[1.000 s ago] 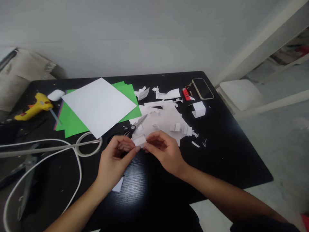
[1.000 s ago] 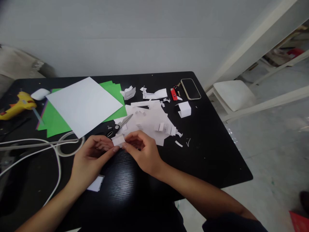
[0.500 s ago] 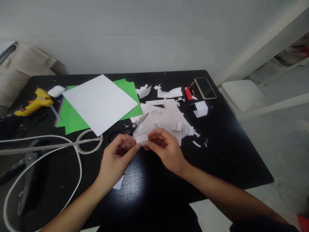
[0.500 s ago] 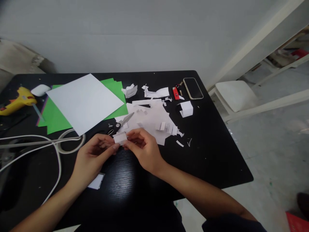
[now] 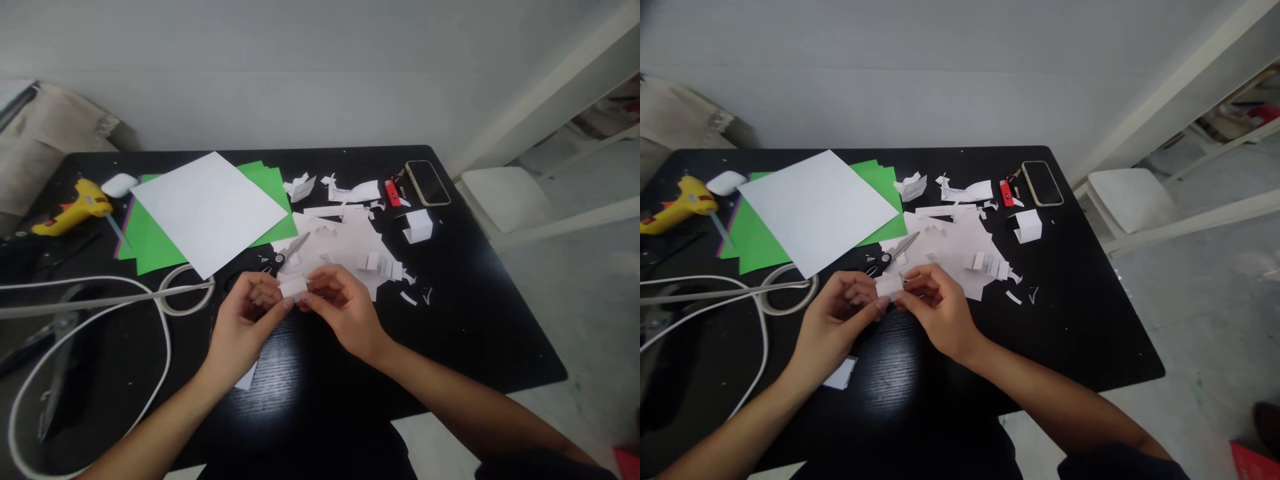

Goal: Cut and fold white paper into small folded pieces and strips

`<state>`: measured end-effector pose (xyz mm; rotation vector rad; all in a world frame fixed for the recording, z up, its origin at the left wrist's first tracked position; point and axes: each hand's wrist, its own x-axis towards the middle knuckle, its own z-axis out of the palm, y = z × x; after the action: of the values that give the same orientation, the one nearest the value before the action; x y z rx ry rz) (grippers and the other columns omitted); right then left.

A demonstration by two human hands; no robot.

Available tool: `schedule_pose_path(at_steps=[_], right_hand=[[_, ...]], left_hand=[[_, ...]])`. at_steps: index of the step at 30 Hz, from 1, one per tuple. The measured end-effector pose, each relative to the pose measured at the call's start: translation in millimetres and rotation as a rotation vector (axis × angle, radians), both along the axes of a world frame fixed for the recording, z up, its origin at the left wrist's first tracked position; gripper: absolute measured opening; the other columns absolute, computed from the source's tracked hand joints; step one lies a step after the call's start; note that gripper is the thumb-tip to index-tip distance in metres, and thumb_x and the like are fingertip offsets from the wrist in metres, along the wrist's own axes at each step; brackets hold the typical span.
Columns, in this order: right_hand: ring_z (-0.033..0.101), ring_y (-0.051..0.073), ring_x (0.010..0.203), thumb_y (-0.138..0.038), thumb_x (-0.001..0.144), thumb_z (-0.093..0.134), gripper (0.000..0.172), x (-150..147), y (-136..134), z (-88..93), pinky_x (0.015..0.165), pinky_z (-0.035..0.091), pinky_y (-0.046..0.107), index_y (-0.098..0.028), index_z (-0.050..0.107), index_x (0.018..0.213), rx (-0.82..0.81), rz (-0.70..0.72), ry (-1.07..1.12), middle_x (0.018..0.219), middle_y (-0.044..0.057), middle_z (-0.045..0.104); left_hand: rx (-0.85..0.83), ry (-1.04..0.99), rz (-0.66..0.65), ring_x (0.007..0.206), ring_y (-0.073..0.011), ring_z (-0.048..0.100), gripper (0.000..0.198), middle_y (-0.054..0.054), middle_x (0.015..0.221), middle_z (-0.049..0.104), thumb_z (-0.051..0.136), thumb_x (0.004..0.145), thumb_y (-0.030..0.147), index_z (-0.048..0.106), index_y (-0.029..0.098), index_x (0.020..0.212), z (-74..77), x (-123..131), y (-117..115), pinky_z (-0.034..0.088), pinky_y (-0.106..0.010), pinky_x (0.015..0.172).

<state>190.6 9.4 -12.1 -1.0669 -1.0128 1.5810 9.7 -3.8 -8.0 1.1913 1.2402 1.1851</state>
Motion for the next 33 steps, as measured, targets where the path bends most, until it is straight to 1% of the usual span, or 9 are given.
schedule_pose_path(at_steps=[4, 8, 11, 15, 18, 23, 27, 30, 33], right_hand=[[0.075, 0.017, 0.078, -0.034, 0.079, 0.089, 0.026, 0, 0, -0.2, 0.086, 0.067, 0.037, -0.023, 0.070, 0.094, -0.001, 0.010, -0.003, 0.086, 0.000, 0.074], [0.074, 0.016, 0.077, -0.033, 0.081, 0.087, 0.022, 0, 0, 0.1, 0.085, 0.067, 0.037, -0.023, 0.069, 0.089, -0.003, 0.015, -0.003, 0.084, -0.002, 0.072], [0.074, 0.016, 0.077, -0.035, 0.083, 0.086, 0.022, 0, 0, 0.7, 0.086, 0.067, 0.038, -0.023, 0.068, 0.087, 0.018, 0.033, -0.016, 0.084, -0.001, 0.071], [0.074, 0.016, 0.078, -0.036, 0.084, 0.085, 0.020, 1, 0, 1.7, 0.084, 0.067, 0.037, -0.023, 0.070, 0.090, 0.024, 0.066, 0.003, 0.086, -0.001, 0.072], [0.075, 0.017, 0.080, -0.034, 0.086, 0.083, 0.017, 1, -1, 1.7, 0.083, 0.067, 0.037, -0.023, 0.075, 0.096, 0.018, 0.116, 0.032, 0.089, 0.001, 0.076], [0.077, 0.018, 0.079, -0.034, 0.088, 0.081, 0.014, 2, -2, 0.7, 0.081, 0.068, 0.037, -0.023, 0.078, 0.096, -0.007, 0.123, 0.051, 0.087, 0.001, 0.077], [0.079, 0.019, 0.078, -0.035, 0.090, 0.079, 0.015, 3, -2, 0.0, 0.076, 0.069, 0.037, -0.022, 0.080, 0.096, -0.024, 0.120, 0.065, 0.088, 0.002, 0.079], [0.079, 0.019, 0.079, -0.036, 0.091, 0.077, 0.014, 5, -1, 1.0, 0.077, 0.070, 0.038, -0.023, 0.081, 0.095, -0.019, 0.128, 0.065, 0.089, 0.003, 0.080], [0.080, 0.020, 0.082, -0.035, 0.093, 0.075, 0.014, 6, -1, 3.2, 0.079, 0.070, 0.038, -0.023, 0.082, 0.096, -0.005, 0.138, 0.078, 0.090, 0.003, 0.081]], left_hand=[[0.019, 0.039, 0.030, 0.064, -0.0092, 0.062, 0.018, 0.003, 0.074, 0.066, 0.080, 0.085, 0.020, 0.064, 0.020, 0.095, 1.7, 1, 0, 0.053, -0.019, 0.061], [0.047, 0.112, 0.014, 0.061, -0.0096, 0.059, 0.013, 0.003, 0.069, 0.064, 0.079, 0.085, 0.023, 0.067, 0.020, 0.089, 2.4, 1, 0, 0.051, -0.019, 0.057], [0.067, 0.143, -0.008, 0.060, -0.0101, 0.059, 0.009, 0.003, 0.068, 0.064, 0.077, 0.087, 0.024, 0.069, 0.021, 0.090, 0.8, -1, -1, 0.050, -0.020, 0.056], [0.080, 0.170, -0.062, 0.064, -0.0116, 0.062, 0.005, 0.000, 0.076, 0.069, 0.073, 0.092, 0.024, 0.074, 0.021, 0.096, -1.7, -4, -2, 0.051, -0.022, 0.059], [0.076, 0.147, -0.086, 0.067, -0.0119, 0.064, 0.005, -0.001, 0.082, 0.071, 0.072, 0.093, 0.023, 0.076, 0.022, 0.096, -1.7, -6, -3, 0.052, -0.023, 0.062], [0.098, 0.098, -0.109, 0.071, -0.0140, 0.065, 0.011, -0.003, 0.086, 0.069, 0.069, 0.094, 0.020, 0.080, 0.024, 0.096, 0.2, -7, -2, 0.051, -0.026, 0.064], [0.080, 0.065, -0.135, 0.071, -0.0136, 0.065, 0.016, -0.002, 0.087, 0.068, 0.068, 0.095, 0.018, 0.081, 0.026, 0.098, 0.2, -9, -1, 0.052, -0.026, 0.065], [0.080, 0.042, -0.146, 0.072, -0.0129, 0.065, 0.019, -0.002, 0.090, 0.068, 0.066, 0.096, 0.018, 0.081, 0.027, 0.100, 0.7, -11, -1, 0.053, -0.026, 0.067], [0.082, 0.025, -0.151, 0.075, -0.0137, 0.066, 0.020, -0.002, 0.092, 0.068, 0.061, 0.098, 0.019, 0.080, 0.026, 0.101, 2.4, -12, -2, 0.055, -0.026, 0.070]])
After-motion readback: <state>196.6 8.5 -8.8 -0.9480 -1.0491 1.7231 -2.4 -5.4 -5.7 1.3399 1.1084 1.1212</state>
